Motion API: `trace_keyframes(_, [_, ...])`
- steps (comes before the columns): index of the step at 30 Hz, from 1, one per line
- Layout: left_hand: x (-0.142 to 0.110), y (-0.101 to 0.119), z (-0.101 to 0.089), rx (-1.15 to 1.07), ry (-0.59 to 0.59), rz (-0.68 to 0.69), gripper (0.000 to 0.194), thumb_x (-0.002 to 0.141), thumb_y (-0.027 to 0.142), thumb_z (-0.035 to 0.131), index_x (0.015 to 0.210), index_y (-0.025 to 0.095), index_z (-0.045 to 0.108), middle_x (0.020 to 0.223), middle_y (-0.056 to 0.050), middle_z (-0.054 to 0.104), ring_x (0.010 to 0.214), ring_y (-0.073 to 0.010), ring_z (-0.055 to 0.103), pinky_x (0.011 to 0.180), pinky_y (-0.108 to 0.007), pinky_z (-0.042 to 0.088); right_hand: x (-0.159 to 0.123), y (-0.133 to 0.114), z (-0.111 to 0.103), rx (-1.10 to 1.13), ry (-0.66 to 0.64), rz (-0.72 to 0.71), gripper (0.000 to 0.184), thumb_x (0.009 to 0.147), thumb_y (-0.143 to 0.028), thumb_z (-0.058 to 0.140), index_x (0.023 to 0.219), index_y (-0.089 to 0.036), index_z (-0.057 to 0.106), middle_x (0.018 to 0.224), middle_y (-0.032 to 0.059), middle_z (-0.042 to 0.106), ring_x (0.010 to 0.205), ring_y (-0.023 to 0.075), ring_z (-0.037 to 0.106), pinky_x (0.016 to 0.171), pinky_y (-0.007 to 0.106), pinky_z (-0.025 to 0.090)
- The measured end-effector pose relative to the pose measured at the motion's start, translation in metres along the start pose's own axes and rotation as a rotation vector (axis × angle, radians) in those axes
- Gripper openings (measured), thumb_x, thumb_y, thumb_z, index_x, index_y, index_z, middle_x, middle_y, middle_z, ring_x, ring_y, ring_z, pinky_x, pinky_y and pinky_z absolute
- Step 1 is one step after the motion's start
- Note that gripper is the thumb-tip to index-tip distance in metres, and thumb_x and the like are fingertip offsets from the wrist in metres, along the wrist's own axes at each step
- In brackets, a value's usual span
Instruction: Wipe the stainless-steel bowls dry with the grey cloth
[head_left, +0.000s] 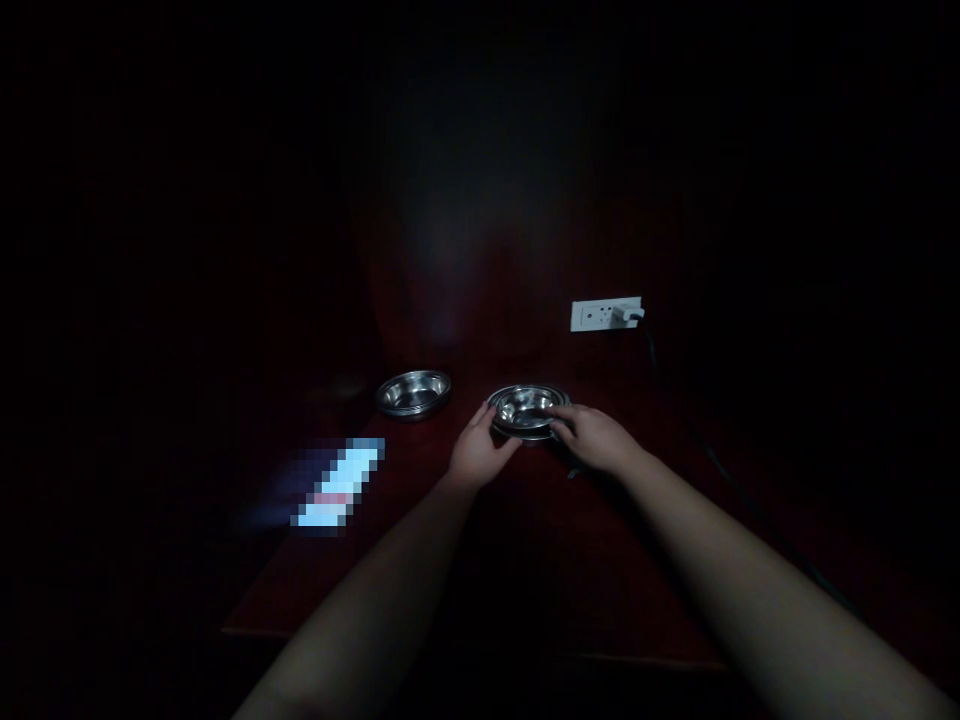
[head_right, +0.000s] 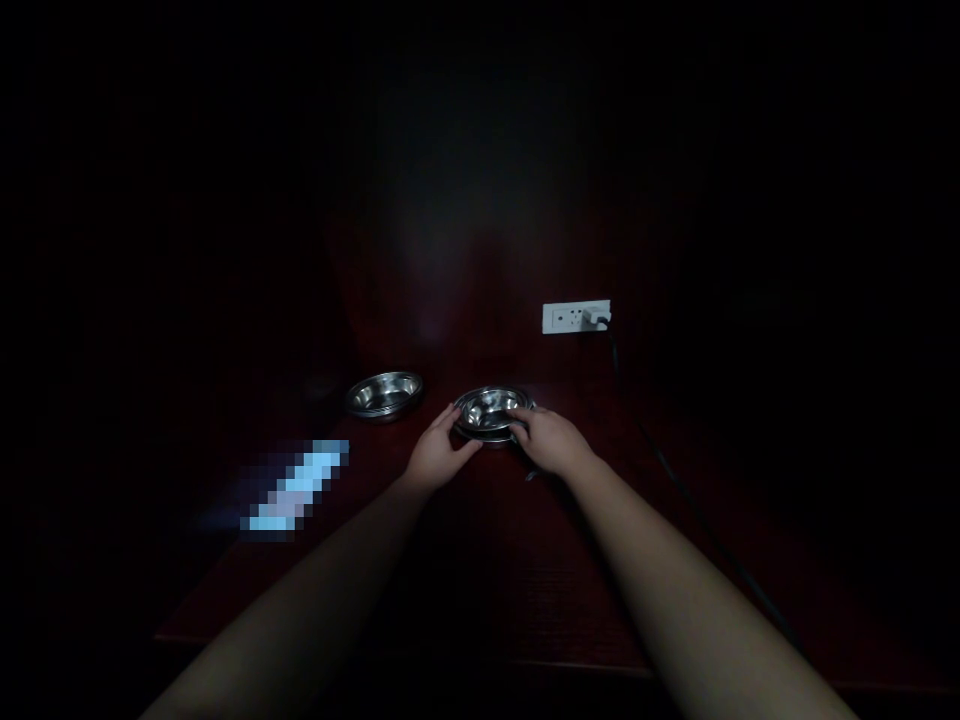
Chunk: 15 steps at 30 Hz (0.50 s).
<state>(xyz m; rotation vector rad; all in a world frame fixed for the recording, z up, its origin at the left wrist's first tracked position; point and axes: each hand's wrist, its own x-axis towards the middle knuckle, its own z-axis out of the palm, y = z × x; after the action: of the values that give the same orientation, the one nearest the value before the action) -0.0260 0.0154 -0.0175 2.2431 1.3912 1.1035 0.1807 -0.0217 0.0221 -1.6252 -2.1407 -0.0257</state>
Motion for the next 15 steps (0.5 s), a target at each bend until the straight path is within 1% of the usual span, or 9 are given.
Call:
trace_keyframes(3, [0.0002,-0.0007,-0.0002,0.009,0.003,-0.009,0.068,0.071,0.046,0.064,0.129,0.016,0.049,0.143,-0.011,0.040,0.130,-0.0233,0.040,0.110,-0.033,0.031,0.0006,0.0029,-0.0001,0.010,-0.010,-0.005,0.044,0.089,-0.035,0.039,0.127,-0.018,0.055,0.126,0.0113,0.057,0.114,0.0237,0.055,0.097,0.034,0.041])
trace_keyframes(8, [-0.0001,0.0025,-0.0023,0.028,0.002,0.002,0.065,0.071,0.048,0.063,0.126,0.014,0.052,0.141,-0.011,0.043,0.128,-0.0229,0.042,0.109,-0.031,0.032,0.0021,0.0066,0.0010,0.046,-0.038,0.022,0.044,0.090,-0.035,0.039,0.129,-0.021,0.052,0.134,0.0097,0.051,0.120,0.0237,0.051,0.099,0.035,0.039])
trace_keyframes(13, [-0.0007,0.0044,-0.0031,0.031,0.002,-0.011,0.064,0.071,0.047,0.063,0.123,0.011,0.055,0.141,-0.012,0.042,0.128,-0.0228,0.043,0.109,-0.030,0.033,0.0033,0.0092,0.0041,0.042,-0.069,0.095,0.043,0.091,-0.035,0.037,0.129,-0.023,0.053,0.138,0.0119,0.046,0.128,0.0246,0.042,0.102,0.036,0.036])
trace_keyframes(15, [-0.0009,0.0033,-0.0027,0.031,0.004,-0.008,0.063,0.072,0.047,0.062,0.123,0.011,0.055,0.140,-0.011,0.043,0.128,-0.0225,0.043,0.109,-0.030,0.033,0.0036,0.0096,0.0036,0.044,-0.047,0.128,0.044,0.089,-0.036,0.041,0.129,-0.023,0.052,0.136,0.0125,0.048,0.126,0.0249,0.045,0.100,0.036,0.037])
